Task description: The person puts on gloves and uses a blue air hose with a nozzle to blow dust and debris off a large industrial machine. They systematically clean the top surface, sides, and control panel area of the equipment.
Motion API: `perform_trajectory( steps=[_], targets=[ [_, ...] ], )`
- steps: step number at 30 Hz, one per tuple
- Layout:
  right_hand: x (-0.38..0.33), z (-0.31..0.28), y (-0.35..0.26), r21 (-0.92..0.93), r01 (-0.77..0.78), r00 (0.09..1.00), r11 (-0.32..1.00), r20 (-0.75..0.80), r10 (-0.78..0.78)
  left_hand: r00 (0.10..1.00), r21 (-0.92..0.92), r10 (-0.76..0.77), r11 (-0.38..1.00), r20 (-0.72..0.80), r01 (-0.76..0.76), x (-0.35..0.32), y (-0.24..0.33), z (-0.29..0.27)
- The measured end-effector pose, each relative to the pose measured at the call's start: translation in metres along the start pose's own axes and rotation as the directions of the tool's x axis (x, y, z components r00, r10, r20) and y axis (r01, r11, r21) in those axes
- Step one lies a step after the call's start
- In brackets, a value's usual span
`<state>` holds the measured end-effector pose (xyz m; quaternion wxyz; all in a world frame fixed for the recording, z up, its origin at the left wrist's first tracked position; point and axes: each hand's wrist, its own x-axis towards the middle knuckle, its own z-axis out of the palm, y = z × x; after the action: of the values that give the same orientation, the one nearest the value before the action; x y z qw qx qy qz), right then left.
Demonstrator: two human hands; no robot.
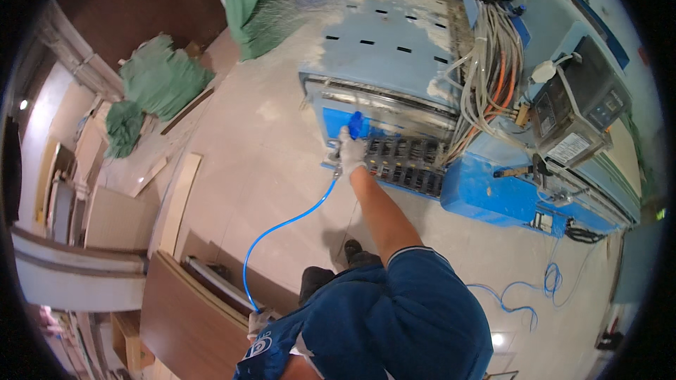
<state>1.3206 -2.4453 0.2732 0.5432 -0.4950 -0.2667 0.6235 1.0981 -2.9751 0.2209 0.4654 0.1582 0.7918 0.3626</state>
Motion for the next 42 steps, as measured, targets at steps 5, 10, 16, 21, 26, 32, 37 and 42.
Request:
perform_trajectory(
  steps=[5,10,16,21,26,32,37,42],
  targets=[
    [0.008,0.007,-0.018,0.108,0.040,0.982,0.993,-0.187,-0.019,0.996,0.043,-0.082,0.996,0.030,0.081,0.054,0.032,-0.026],
    [-0.012,-0.048,-0.015,0.031,0.103,0.911,0.994,-0.405,-0.082,0.986,0.369,-0.074,0.929,0.150,0.014,0.114,0.096,-0.057],
    [-0.001,-0.097,-0.048,0.012,0.356,0.754,0.934,-0.594,-0.280,0.912,0.424,-0.005,0.886,0.410,-0.186,0.198,0.172,-0.077],
    [0.008,-0.104,-0.086,-0.080,0.210,0.639,0.974,-0.743,-0.199,0.836,0.506,0.020,0.789,0.548,-0.350,0.242,0.200,-0.069],
    [0.028,-0.111,-0.107,-0.079,0.151,0.669,0.985,-0.725,-0.161,0.822,0.527,-0.009,0.772,0.569,-0.356,0.254,0.220,-0.058],
    [0.081,-0.114,-0.134,-0.099,0.215,0.647,0.972,-0.731,-0.217,0.817,0.550,0.043,0.719,0.575,-0.425,0.260,0.249,-0.028],
    [0.132,-0.130,-0.160,-0.173,0.169,0.584,0.970,-0.775,-0.240,0.835,0.600,0.039,0.677,0.549,-0.427,0.257,0.285,0.016],
    [0.191,-0.149,-0.185,-0.136,0.209,0.632,0.968,-0.737,-0.240,0.822,0.650,0.020,0.601,0.570,-0.466,0.267,0.320,0.063]
  ],
)
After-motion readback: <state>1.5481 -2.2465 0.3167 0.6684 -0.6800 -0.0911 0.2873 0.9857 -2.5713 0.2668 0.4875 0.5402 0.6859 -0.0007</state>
